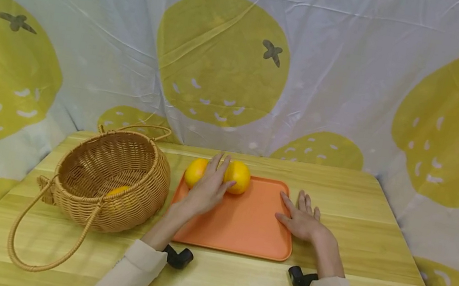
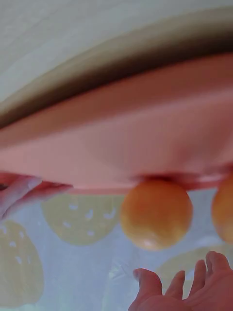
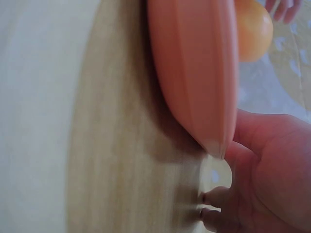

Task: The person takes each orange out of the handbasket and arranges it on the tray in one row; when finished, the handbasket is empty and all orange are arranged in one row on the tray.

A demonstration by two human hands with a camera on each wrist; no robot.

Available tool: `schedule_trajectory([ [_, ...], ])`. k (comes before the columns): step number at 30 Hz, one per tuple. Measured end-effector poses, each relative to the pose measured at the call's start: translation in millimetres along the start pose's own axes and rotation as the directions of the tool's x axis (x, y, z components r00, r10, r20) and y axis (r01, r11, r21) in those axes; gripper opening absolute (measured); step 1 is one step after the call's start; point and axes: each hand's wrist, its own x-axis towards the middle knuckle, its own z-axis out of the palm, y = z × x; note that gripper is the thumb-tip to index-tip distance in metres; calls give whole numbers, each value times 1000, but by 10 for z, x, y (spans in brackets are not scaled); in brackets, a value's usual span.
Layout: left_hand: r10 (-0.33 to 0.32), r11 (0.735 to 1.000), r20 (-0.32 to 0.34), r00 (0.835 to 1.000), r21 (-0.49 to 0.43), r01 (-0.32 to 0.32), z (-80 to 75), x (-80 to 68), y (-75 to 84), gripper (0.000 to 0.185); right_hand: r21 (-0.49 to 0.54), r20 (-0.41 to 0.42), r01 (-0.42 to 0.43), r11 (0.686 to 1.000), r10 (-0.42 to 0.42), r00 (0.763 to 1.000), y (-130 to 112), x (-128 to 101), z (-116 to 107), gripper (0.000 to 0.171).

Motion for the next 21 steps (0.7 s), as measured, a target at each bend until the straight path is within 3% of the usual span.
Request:
schedule_trajectory([
  [4, 31, 999, -8, 1000, -44, -31, -315, -138, 45, 66, -5, -1, 5, 1000, -5, 1000, 7, -1, -4, 75],
  [10, 69, 993, 26, 997, -101, -66, -940, -440, 90, 67, -11, -6, 2, 1000, -2, 1000, 22, -21, -11, 76],
  [15, 95, 994, 4, 995, -48, -94, -1479, -663, 41, 64, -10, -6, 13, 1000, -13, 1000, 15, -20, -8, 77],
  [21, 61, 997, 27, 998, 35, -62, -2019, -852, -14, 60, 2, -5, 20, 1000, -20, 1000, 72, 24, 17, 80],
])
